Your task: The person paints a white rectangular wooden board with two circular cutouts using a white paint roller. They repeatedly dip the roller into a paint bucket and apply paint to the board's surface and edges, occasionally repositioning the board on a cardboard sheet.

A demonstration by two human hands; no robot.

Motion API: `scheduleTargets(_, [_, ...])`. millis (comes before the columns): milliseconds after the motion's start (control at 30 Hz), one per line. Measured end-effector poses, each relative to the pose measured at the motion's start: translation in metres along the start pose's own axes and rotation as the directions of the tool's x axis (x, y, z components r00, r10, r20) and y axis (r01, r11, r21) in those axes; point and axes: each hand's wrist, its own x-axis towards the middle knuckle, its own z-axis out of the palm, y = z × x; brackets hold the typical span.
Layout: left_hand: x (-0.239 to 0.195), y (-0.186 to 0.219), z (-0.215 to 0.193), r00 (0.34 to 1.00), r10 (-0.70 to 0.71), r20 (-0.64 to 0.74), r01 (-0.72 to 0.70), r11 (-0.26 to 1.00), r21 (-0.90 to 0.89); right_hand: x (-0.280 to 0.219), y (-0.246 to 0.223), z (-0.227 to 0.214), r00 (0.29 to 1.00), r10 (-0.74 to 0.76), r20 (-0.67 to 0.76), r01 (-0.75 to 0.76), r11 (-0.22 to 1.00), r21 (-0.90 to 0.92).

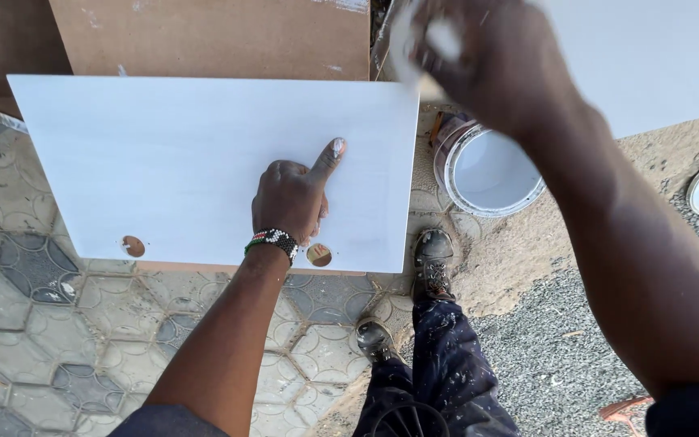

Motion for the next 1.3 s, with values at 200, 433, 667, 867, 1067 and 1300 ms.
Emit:
scheduleTargets(200, [0.008, -0.022, -0.001, 0.984, 0.176, 0.022, -0.175, 0.983, -0.064, -0.14, -0.106, 0.058, 0.923, 0.076, 0.378, -0.035, 0.993, -0.115])
scheduleTargets(433, [0.004, -0.025, 0.001, 0.981, 0.195, 0.022, -0.194, 0.979, -0.057, -0.237, -0.171, 0.077, 0.954, -0.189, 0.231, 0.217, 0.971, -0.1])
scheduleTargets(667, [0.012, -0.029, 0.005, 0.977, 0.212, 0.005, -0.211, 0.973, -0.093, -0.117, -0.093, 0.067, 0.969, -0.182, 0.168, 0.226, 0.929, -0.293])
scheduleTargets(867, [0.001, -0.01, 0.002, 0.998, 0.07, -0.003, -0.07, 0.997, -0.011, 0.017, 0.015, 0.024, 0.995, -0.04, -0.087, 0.024, 0.984, -0.174])
scheduleTargets(1067, [0.006, -0.01, 0.0, 0.999, 0.039, 0.033, -0.039, 0.999, 0.016, 0.002, 0.056, 0.008, 0.78, 0.539, 0.318, -0.623, 0.627, 0.468])
scheduleTargets(1300, [0.01, -0.007, 0.001, 0.999, 0.026, 0.021, -0.026, 0.999, 0.02, -0.035, 0.079, 0.075, 0.572, 0.588, 0.572, -0.644, -0.11, 0.757])
